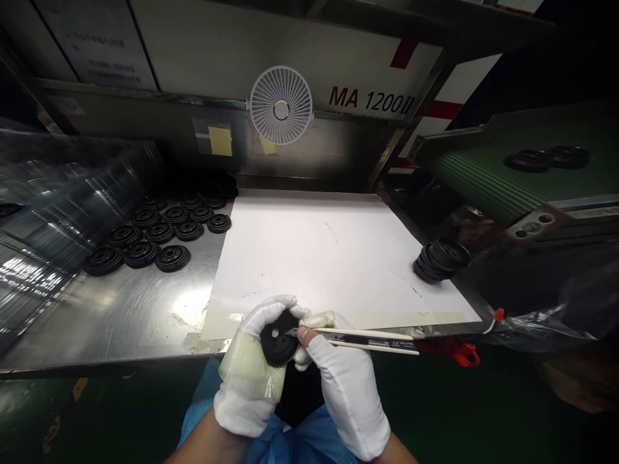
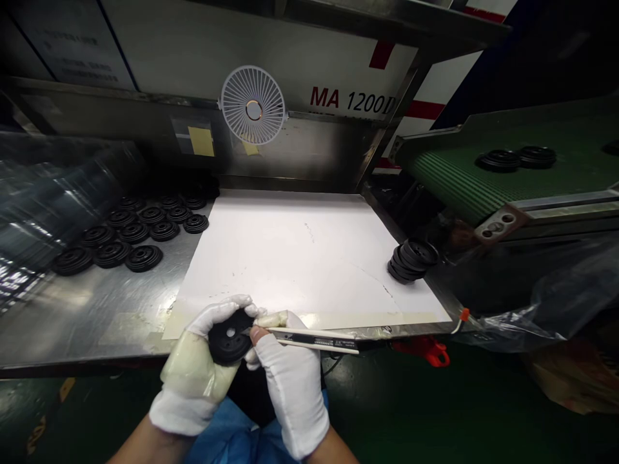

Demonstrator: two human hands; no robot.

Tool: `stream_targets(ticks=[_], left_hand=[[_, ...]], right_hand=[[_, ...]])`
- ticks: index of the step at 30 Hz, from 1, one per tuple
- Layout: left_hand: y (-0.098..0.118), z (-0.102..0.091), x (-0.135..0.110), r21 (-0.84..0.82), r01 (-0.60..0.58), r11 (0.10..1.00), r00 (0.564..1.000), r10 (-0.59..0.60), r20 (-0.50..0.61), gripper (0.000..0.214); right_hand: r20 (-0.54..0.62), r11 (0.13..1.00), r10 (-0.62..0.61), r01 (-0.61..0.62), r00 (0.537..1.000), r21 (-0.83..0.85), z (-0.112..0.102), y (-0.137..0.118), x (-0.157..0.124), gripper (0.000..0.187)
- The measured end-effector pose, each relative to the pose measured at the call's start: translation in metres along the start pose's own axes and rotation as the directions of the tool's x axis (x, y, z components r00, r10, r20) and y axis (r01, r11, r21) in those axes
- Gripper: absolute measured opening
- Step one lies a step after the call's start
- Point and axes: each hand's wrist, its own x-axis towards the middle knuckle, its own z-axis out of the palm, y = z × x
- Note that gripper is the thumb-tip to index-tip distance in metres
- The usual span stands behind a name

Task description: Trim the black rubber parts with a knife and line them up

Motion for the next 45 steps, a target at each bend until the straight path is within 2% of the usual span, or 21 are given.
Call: stream_targets(ticks=[6,10,16,22,26,28,31,34,36,39,42,45], left_hand=[[-0.001,-0.001,0.0,0.02,-0.045,0.999,0.999,0.045,-0.014,0.012],[0.001,-0.002,0.001,0.024,-0.056,0.998,0.998,0.057,-0.013,0.011],[0.003,-0.001,0.003,-0.006,-0.052,0.999,0.999,0.051,-0.014,0.011],[0.001,-0.005,0.004,-0.025,-0.057,0.998,0.998,0.056,-0.029,0.012],[0.004,-0.004,0.003,-0.011,-0.044,0.999,0.999,0.044,0.003,0.014],[0.005,-0.003,0.002,0.028,-0.045,0.999,0.999,0.045,0.013,0.019],[0.006,-0.007,0.0,0.157,-0.106,0.982,0.993,0.113,-0.038,0.031],[0.006,-0.017,-0.001,0.365,-0.123,0.923,0.991,0.133,-0.001,0.036],[0.006,-0.027,0.0,0.513,-0.125,0.849,0.992,0.114,0.053,0.033],[0.007,-0.034,0.002,0.618,-0.197,0.761,0.977,0.201,0.063,0.023],[0.009,-0.03,0.001,0.616,-0.279,0.737,0.943,0.332,0.029,0.017],[0.009,-0.022,-0.001,0.595,-0.329,0.734,0.924,0.38,0.042,0.016]], right_hand=[[0.103,0.999,-0.03,0.033,0.994,-0.028,-0.003,0.003,0.006,0.022],[0.1,1.0,0.016,-0.015,0.995,-0.007,-0.001,0.004,0.007,0.017],[0.028,0.999,-0.043,0.043,0.999,0.004,0.002,0.002,0.004,0.015],[0.112,0.999,-0.022,0.027,0.994,-0.042,-0.001,0.003,0.007,0.024],[0.117,1.0,0.0,0.002,0.993,-0.012,-0.003,0.004,0.011,0.018],[0.13,1.0,0.002,-0.005,0.991,0.027,-0.004,0.004,0.012,0.016],[0.188,0.985,-0.023,-0.009,0.982,0.172,-0.007,0.0,0.014,0.017],[0.255,0.905,0.019,-0.124,0.967,0.406,-0.011,-0.006,0.013,0.007],[0.271,0.856,0.06,-0.189,0.961,0.481,-0.012,-0.01,0.01,0.006],[0.223,0.875,0.043,-0.144,0.974,0.463,-0.011,-0.015,0.004,0.01],[0.125,0.904,0.005,-0.058,0.992,0.423,-0.009,-0.015,-0.003,0.017],[0.061,0.949,0.005,-0.023,0.998,0.314,-0.005,-0.013,-0.006,0.018]])
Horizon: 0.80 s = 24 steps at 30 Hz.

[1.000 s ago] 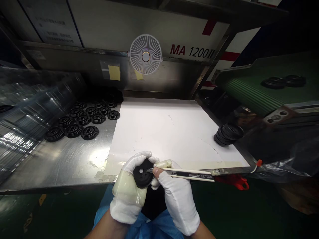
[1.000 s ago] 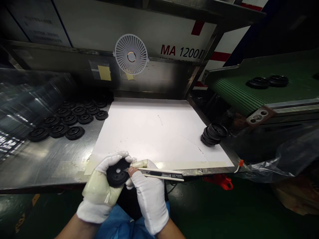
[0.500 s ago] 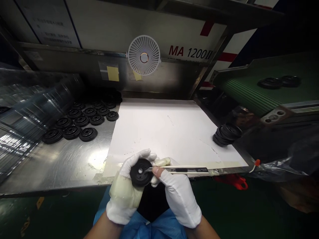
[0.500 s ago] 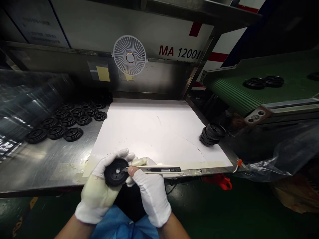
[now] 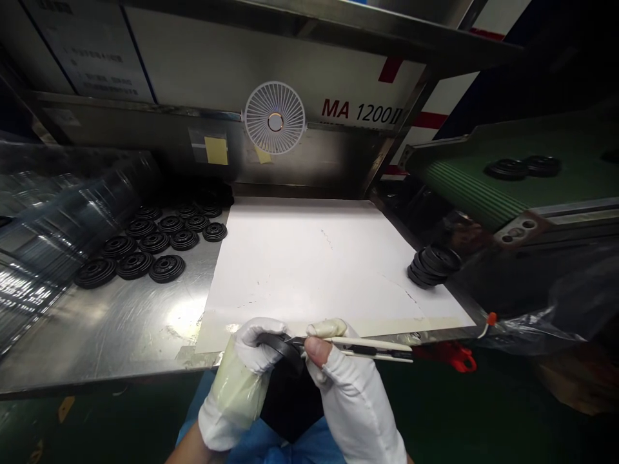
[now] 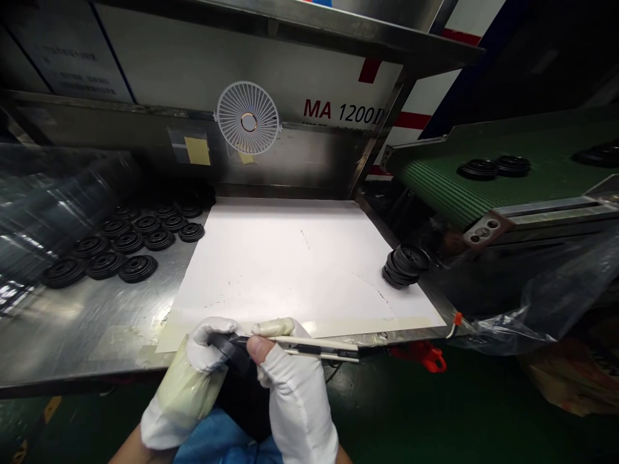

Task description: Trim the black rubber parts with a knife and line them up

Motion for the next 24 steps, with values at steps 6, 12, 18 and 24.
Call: stream_targets(ticks=[6,12,18,24], left_hand=[[-0.004,0.0,-0.002,-0.109,-0.014,0.994,0.999,0.018,0.031,0.013],[-0.005,0.0,-0.003,-0.111,-0.022,0.994,0.999,0.025,0.026,0.013],[-0.004,0.002,-0.001,-0.039,0.011,0.999,1.0,-0.01,0.016,0.015],[-0.005,-0.001,-0.001,-0.035,0.059,0.998,0.997,-0.057,0.053,0.013]], right_hand=[[-0.038,0.995,-0.036,0.033,0.999,-0.091,0.004,0.003,-0.004,0.027],[-0.063,0.998,-0.038,0.035,0.997,-0.048,0.009,0.0,-0.007,0.02],[0.016,0.997,-0.037,0.038,0.999,-0.066,0.002,0.0,-0.006,0.028],[0.166,0.997,0.031,-0.02,0.986,-0.069,-0.005,-0.007,-0.001,0.02]])
